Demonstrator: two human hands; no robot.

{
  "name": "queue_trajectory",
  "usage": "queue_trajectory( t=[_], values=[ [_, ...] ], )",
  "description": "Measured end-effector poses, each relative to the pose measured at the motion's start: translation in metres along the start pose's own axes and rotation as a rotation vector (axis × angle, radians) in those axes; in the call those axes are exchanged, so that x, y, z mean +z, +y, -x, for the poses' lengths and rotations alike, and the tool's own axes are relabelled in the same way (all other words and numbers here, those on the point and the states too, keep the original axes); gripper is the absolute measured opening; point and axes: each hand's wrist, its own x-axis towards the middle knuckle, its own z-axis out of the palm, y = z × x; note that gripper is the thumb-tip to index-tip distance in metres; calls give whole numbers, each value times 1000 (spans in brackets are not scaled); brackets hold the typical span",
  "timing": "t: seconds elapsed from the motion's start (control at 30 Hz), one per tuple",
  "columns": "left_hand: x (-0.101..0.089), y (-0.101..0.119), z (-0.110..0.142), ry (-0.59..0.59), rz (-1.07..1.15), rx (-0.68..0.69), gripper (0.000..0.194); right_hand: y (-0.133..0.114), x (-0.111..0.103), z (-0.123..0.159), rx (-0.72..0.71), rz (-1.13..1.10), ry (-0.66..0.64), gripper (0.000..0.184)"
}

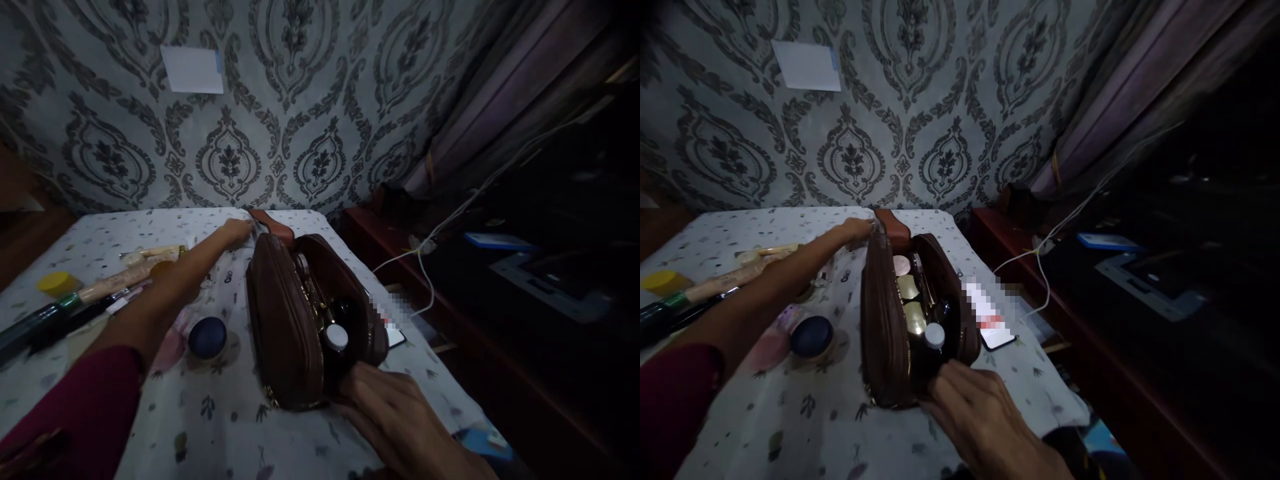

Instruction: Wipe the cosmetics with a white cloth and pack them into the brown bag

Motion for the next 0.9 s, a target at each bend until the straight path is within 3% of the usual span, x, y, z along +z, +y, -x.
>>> queue_trajectory(
  t=[0.13,0.17,0.2,0.23,0.3,0.37,0.4,0.5,0.67,0.9],
  values=[
    [-42,17,70,36,-103,-74,24,2,-7,-1,-74,30,-36,29],
    [-51,27,93,101,-108,-61,29,1,-9,-1,-76,36,-57,29],
    [-59,40,117,295,-72,-4,31,0,-12,-1,-82,39,-78,29],
    [-64,55,140,473,-20,98,34,0,-14,0,-93,40,-98,28],
    [-66,86,183,602,67,471,41,-1,-16,3,-124,55,-115,25],
    [-58,112,215,568,33,820,46,-1,-17,7,-147,75,-118,22],
    [-52,122,226,505,-38,875,43,0,-17,10,-154,78,-118,21],
    [-33,132,242,462,-163,876,32,1,-18,17,-181,63,-110,23],
    [-19,120,257,498,-191,778,38,1,-27,16,-197,75,-128,31],
    [-7,148,270,515,-348,704,39,6,-47,-24,-234,206,-75,32]
  ],
)
